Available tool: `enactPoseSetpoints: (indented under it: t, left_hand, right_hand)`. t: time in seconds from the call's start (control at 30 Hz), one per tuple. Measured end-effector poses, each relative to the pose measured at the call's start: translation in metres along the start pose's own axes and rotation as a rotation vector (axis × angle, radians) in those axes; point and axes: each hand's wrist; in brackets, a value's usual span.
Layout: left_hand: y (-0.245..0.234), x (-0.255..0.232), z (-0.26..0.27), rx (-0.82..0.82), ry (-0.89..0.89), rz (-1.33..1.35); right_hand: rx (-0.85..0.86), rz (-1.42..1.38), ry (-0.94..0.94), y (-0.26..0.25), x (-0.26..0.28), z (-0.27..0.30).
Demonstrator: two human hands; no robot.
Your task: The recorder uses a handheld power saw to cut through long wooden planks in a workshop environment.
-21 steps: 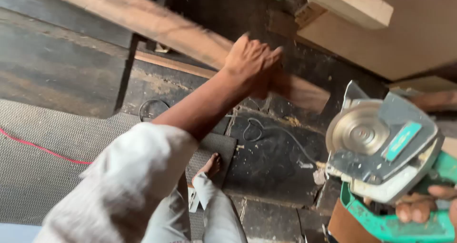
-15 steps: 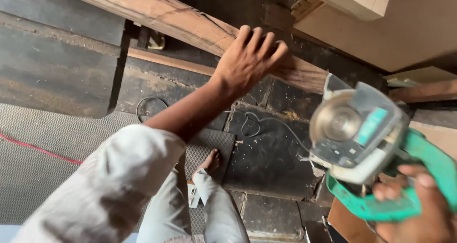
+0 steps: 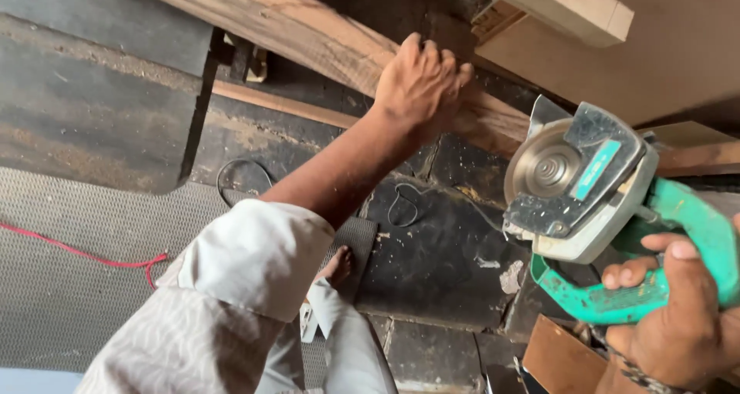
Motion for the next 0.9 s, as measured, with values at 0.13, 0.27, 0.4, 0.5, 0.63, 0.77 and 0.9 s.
enactPoseSetpoints:
  t: [0.13, 0.27, 0.4, 0.5, 0.63, 0.77, 0.9]
  left_hand:
    - [-0.017, 0.002, 0.003, 0.022, -0.020, 0.094]
    - [-0.030, 0.003, 0.003, 0.102, -0.018, 0.069]
    - [-0.030, 0.002, 0.008, 0.002, -0.015, 0.048]
    - [-0.017, -0.003, 0.004, 0.052, -0.019, -0.009]
    - [-0.030, -0.002, 0.005, 0.056, -0.014, -0.053]
    - [-0.028, -0.002, 0.005, 0.026, -0.034, -0.012]
    - [-0.041, 0.000, 0.004, 0.123, -0.012, 0.003]
  right_hand:
    - [0.061, 0.030, 0.300, -0.050, -0.030, -0.031]
    - [-0.003, 0.087, 0.329, -0.035, -0.015, -0.028]
    - [-0.035, 0.070, 0.092, -0.018, -0.021, -0.021]
    - [0.029, -0.109, 0.190, -0.039, -0.038, -0.038]
    - [0.056, -0.023, 0.171, -0.032, -0.026, -0.035]
    - [0.063, -0.047, 0.154, -0.032, -0.027, -0.041]
    - [0.078, -0.063, 0.160, -0.025, -0.023, -0.043]
Point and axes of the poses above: each hand's wrist, its own z-axis away from the middle knuckle, its own y-axis out of the palm, x = y × z, and after that the axes turned 12 degrees about -x, right-handed
